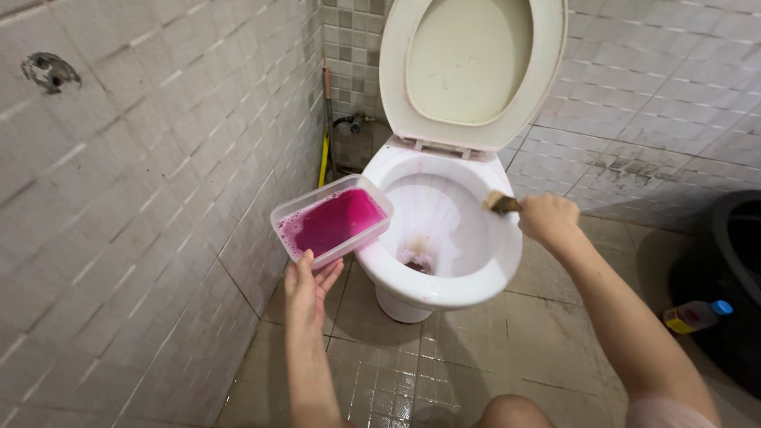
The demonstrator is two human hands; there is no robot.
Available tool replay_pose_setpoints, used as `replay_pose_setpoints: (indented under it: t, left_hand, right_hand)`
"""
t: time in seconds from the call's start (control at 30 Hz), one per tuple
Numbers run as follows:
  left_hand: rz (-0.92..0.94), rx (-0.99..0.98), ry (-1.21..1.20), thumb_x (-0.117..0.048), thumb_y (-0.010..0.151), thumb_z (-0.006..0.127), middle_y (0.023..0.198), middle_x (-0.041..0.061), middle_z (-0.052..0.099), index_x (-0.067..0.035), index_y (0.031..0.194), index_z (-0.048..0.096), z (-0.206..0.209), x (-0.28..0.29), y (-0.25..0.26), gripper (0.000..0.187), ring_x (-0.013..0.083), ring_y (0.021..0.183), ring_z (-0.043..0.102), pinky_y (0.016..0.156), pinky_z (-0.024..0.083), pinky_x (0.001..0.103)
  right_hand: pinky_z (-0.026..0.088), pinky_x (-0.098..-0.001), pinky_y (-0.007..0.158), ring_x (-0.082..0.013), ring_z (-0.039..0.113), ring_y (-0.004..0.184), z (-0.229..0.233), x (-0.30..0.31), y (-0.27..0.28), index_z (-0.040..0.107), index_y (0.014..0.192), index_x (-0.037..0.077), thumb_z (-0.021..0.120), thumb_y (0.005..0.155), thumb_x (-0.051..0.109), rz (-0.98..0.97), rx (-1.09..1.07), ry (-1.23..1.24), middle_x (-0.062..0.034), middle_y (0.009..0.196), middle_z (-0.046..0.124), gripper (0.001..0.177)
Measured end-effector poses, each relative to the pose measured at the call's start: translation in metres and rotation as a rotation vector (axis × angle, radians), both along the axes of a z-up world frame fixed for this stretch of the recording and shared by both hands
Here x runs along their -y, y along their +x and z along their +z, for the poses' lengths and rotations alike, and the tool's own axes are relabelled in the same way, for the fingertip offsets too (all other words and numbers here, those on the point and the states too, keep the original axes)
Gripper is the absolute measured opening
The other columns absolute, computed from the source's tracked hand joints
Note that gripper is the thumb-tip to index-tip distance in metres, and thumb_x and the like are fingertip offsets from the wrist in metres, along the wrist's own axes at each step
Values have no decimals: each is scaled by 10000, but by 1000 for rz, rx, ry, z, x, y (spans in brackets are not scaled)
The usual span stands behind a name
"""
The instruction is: The person scrubs the inside of a toilet bowl and the underside of the toilet seat using a brush and a pink cleaning solution. They repeatedly dip the brush into a container of pink liquid and apply it to the surfaces.
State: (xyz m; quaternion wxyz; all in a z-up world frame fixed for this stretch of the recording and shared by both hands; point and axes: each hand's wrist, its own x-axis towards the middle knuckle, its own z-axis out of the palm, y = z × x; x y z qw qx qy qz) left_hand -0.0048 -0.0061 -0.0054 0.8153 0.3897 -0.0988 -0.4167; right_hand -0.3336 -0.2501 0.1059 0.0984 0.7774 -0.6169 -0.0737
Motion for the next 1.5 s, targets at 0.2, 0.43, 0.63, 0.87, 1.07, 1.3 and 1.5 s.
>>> replay_pose_setpoints:
  t: [0.2,0.43,0.63,0.87,1.07,1.3,1.5]
  left_hand:
    - [-29,-6,-17,-242,922,575,1057,200,631,41,1125,473,-5,6,1,362,315,908,693,845,599,420]
    - [-15,8,15,-245,929,569,1058,206,627,58,1115,461,-2,7,1,372,312,915,695,841,605,415]
    - [1,13,54,-249,921,567,1070,216,616,52,1117,443,-1,4,3,380,318,919,698,826,560,413]
    - [-10,25,72,-240,927,557,1067,221,613,70,1110,442,-8,8,6,378,317,926,695,829,578,412]
    - [-22,16,28,-241,934,572,1059,206,621,64,1119,452,-16,15,1,376,311,923,690,842,607,417]
    - [-68,12,5,-248,924,578,1046,176,637,25,1105,473,-22,18,-9,343,292,895,695,833,605,415]
    - [-83,19,17,-251,942,563,1025,175,646,15,1079,475,-21,21,-12,312,269,862,697,815,607,407]
  right_hand:
    - [565,-428,818,-320,707,1012,8,-18,-9,750,1075,139,539,905,248,-100,-39,42,-138,1065,732,292]
    - [560,-453,815,-346,707,983,-24,39,21,735,1102,153,570,903,253,-83,122,-52,-145,1037,734,277]
    - [540,-476,843,-357,685,1017,-19,41,10,725,1116,163,520,953,315,-140,223,26,-163,1064,716,302]
    - [592,-421,880,-250,751,981,10,-44,-42,691,1184,289,436,978,374,-285,39,269,-106,1040,772,339]
    - [569,-453,881,-334,715,1008,-8,-23,-37,743,1119,158,420,1005,463,-258,134,124,-171,1063,736,458]
    - [547,-483,834,-393,689,964,-14,16,-2,755,1092,92,519,949,353,-104,217,-85,-199,1015,721,380]
    - [548,-471,713,-351,691,771,28,-47,54,680,1202,253,540,919,355,151,355,19,-168,874,717,332]
